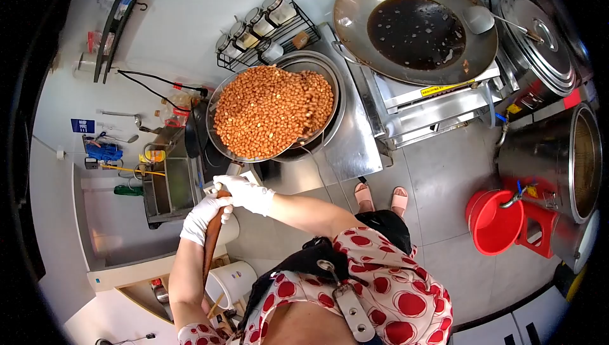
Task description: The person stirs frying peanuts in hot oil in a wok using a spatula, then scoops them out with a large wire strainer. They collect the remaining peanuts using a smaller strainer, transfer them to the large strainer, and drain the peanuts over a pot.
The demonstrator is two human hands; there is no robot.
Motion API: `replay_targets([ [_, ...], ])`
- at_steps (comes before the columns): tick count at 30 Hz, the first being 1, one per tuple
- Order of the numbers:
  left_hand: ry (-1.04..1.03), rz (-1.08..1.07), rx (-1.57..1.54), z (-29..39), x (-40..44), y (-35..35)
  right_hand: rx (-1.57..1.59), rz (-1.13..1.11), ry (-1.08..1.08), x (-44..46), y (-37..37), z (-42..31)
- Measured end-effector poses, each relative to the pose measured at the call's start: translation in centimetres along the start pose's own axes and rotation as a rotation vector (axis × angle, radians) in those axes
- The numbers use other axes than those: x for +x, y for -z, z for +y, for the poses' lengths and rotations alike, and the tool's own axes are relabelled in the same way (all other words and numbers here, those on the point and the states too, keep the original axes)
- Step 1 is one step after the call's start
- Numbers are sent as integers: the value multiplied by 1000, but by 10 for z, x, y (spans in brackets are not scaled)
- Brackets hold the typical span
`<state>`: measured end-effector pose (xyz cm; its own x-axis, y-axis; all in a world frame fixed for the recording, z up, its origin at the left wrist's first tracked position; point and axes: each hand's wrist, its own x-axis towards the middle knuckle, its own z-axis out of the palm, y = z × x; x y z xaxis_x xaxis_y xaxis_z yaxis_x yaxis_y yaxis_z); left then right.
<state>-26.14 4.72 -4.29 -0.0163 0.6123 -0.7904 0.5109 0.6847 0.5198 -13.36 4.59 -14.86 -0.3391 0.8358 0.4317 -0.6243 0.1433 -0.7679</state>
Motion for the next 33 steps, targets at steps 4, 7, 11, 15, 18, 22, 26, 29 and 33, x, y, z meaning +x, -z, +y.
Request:
replay_targets([
  [4, 2, 21, 13, 2, -3, -3, 298, -62, -184, -1, 1, -9],
  [7, 2, 35, 30, 7, -7, -6, 244, -30, -80, 3, 0, 5],
  [11, -15, 35, 35, 8, -7, -7, 335, -61, -95, 1, 3, -5],
  [15, -37, 34, 50, 9, -9, -6, 318, -79, -111, 0, 2, -16],
  [18, 3, 25, 40, 6, -7, -2, 368, -48, -179, 1, 1, -18],
  [22, 5, 40, 10, 5, -9, -3, 178, -29, -117, 0, 0, -21],
  [26, 0, 45, 17, 4, -8, -2, 171, -78, -159, 3, 2, -13],
  [29, 8, 25, 20, 4, -4, 1, 242, -65, -226, 5, 2, -8],
  [33, 17, 22, 16, 1, 0, 3, 374, -93, -236, 1, 3, -12],
])
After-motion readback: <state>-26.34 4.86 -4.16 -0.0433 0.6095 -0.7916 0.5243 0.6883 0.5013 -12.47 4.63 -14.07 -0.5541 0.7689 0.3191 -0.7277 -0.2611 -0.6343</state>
